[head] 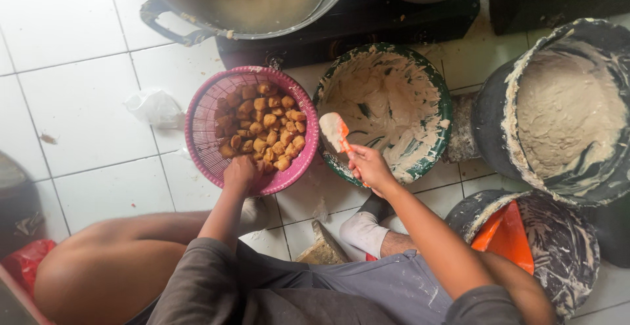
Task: The person scoops batter onto small dough pieces using an orange spatula, then drops them into a pot of hot oil to fry. The person repeats this process continuously, handling dough and batter with both hands.
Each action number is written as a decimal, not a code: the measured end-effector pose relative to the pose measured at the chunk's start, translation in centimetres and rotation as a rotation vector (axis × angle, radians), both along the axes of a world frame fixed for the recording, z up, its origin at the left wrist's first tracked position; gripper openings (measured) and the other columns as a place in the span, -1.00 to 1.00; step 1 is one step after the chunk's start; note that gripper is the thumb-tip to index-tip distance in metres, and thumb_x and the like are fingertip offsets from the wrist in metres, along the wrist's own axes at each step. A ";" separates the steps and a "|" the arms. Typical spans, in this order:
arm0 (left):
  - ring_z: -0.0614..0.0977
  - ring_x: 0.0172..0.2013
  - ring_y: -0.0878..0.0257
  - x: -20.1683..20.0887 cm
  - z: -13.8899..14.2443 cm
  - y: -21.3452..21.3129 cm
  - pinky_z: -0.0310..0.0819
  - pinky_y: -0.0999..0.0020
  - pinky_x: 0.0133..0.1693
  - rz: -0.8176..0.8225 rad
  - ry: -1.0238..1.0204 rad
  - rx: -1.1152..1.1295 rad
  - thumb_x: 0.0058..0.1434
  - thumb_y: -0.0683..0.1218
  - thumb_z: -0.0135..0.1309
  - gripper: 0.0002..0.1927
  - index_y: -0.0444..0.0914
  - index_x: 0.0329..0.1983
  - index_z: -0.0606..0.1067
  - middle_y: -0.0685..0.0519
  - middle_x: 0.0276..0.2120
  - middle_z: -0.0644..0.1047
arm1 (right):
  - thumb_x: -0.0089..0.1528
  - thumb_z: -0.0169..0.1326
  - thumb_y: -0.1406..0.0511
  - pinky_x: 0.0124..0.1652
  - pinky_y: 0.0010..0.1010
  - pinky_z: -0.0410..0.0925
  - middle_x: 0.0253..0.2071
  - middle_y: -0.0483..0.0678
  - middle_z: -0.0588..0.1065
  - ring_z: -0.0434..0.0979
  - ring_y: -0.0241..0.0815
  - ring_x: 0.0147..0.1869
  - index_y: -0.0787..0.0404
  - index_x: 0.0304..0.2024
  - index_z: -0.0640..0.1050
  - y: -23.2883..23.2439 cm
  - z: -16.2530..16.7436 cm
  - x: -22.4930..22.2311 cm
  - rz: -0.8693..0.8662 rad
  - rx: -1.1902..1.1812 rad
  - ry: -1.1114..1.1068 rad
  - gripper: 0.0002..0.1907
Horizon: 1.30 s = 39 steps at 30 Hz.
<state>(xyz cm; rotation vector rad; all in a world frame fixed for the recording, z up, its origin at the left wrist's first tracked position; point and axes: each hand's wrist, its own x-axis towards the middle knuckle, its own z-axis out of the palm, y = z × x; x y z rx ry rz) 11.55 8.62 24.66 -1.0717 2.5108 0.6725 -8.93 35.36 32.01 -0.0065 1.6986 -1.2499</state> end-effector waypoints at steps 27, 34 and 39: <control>0.58 -0.22 0.28 -11.0 17.9 21.1 0.51 0.34 -0.19 -0.004 0.853 1.240 0.49 -0.15 -0.08 -0.85 -0.28 0.03 0.28 -0.02 -0.18 0.55 | 0.21 0.33 0.24 -0.44 -0.64 0.14 -0.44 -0.27 0.27 0.17 -0.52 -0.43 0.24 -0.15 0.43 11.5 20.2 2.3 -0.047 -0.267 0.443 -0.64; 0.68 -0.19 0.40 -10.9 24.4 22.6 0.60 0.46 -0.13 -0.204 0.646 1.170 0.33 -0.17 0.01 -0.77 -0.33 0.01 0.37 0.01 -0.19 0.63 | 0.29 0.19 0.25 -0.30 -0.61 0.38 -0.38 -0.23 0.47 0.43 -0.49 -0.33 0.28 -0.19 0.49 13.0 21.9 1.7 -0.185 -0.263 0.542 -0.77; 0.63 -0.20 0.37 -10.7 24.8 23.0 0.55 0.43 -0.13 -0.064 0.694 1.399 0.42 -0.10 -0.01 -0.79 -0.35 -0.02 0.44 0.04 -0.21 0.61 | 0.31 0.17 0.25 -0.45 -0.61 0.20 -0.45 -0.22 0.37 0.26 -0.49 -0.45 0.27 -0.18 0.50 13.6 22.0 1.8 -0.267 -0.272 0.413 -0.80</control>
